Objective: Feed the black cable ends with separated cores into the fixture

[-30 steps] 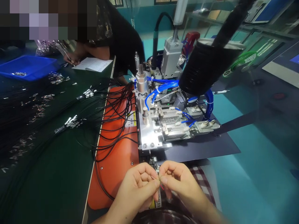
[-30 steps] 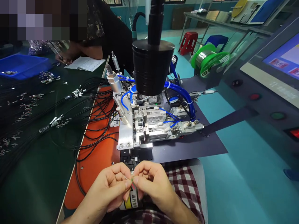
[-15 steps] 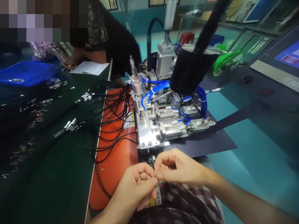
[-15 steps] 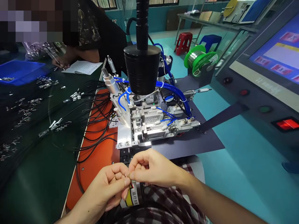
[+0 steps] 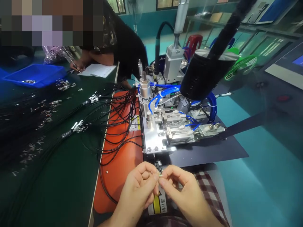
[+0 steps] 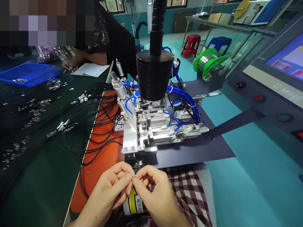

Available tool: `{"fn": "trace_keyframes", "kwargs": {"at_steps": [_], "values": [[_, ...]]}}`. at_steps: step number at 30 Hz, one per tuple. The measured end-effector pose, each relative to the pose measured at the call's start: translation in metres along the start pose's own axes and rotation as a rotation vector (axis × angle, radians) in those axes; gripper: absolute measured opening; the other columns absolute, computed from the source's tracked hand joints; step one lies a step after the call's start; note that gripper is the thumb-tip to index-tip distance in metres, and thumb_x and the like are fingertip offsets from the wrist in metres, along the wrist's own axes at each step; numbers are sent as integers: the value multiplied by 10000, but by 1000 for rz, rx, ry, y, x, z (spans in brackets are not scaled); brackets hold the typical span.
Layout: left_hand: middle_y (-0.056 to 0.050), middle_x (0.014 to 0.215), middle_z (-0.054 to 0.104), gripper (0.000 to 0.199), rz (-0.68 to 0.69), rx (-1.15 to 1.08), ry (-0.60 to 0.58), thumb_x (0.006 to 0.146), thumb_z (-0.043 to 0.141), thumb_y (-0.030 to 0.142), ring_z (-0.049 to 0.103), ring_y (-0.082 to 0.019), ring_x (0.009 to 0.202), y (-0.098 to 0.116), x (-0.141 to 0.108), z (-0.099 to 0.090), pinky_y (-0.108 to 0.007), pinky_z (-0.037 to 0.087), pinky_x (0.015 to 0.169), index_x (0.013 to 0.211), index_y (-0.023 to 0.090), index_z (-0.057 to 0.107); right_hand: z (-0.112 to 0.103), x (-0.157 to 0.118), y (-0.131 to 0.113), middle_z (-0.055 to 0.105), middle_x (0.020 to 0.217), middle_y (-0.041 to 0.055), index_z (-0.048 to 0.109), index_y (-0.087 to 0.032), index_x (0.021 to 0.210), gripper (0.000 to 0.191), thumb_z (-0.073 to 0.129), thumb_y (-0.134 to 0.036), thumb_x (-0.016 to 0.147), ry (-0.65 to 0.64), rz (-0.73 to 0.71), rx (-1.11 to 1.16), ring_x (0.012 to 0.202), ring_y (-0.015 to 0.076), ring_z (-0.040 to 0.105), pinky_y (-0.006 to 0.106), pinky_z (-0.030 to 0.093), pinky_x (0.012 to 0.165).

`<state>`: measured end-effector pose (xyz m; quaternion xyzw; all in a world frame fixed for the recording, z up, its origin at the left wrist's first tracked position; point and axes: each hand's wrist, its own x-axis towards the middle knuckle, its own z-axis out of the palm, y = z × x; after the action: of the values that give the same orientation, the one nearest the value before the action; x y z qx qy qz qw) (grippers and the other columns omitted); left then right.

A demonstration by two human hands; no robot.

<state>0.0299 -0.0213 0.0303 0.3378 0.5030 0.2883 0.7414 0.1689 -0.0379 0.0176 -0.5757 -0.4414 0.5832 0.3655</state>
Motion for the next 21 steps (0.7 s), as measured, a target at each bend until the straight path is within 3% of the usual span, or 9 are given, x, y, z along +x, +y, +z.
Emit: {"fn": "trace_keyframes", "kwargs": {"at_steps": [3, 5, 8, 13, 16, 21], "values": [[115, 463, 251, 199, 11, 18, -20, 848, 567, 363, 169, -44, 430, -1, -2, -1, -171, 111, 412, 806, 181, 497, 8, -3, 2, 450, 513, -54, 539, -169, 606, 207, 610, -304, 747, 32, 52, 71, 484, 106, 388, 232, 329, 480], [113, 468, 230, 229, -11, 20, -27, 827, 589, 385, 162, -51, 447, -1, -1, -2, -180, 106, 422, 794, 178, 498, 10, -4, 4, 436, 498, -62, 541, -171, 613, 205, 614, -309, 746, 32, 71, 79, 472, 103, 387, 229, 327, 471], [113, 453, 253, 264, -40, 25, -7, 796, 614, 407, 164, -48, 433, 0, 0, -1, -187, 101, 412, 774, 171, 499, 6, -5, 5, 497, 542, -46, 596, -170, 661, 152, 636, -292, 742, 18, 37, 39, 512, 118, 442, 230, 376, 506], [107, 445, 335, 251, -32, 23, 5, 794, 610, 385, 203, -27, 380, 5, 0, 3, -168, 124, 380, 749, 168, 492, -2, -4, 4, 567, 603, -21, 620, -183, 693, 109, 644, -277, 742, 112, -66, 45, 540, 133, 487, 235, 419, 531], [60, 560, 478, 246, -30, -4, -1, 786, 618, 369, 253, -10, 379, 6, 0, 5, -152, 149, 369, 746, 159, 496, -1, -3, 5, 576, 589, -18, 604, -180, 672, 119, 627, -265, 752, 98, -76, 77, 524, 128, 490, 229, 416, 519], [69, 528, 476, 205, -33, -12, -14, 822, 582, 336, 248, -8, 369, 3, 0, 5, -145, 149, 364, 782, 159, 488, 3, -1, 6, 557, 562, -13, 591, -166, 637, 128, 628, -258, 718, 120, -38, 84, 500, 124, 463, 242, 392, 499]]}}
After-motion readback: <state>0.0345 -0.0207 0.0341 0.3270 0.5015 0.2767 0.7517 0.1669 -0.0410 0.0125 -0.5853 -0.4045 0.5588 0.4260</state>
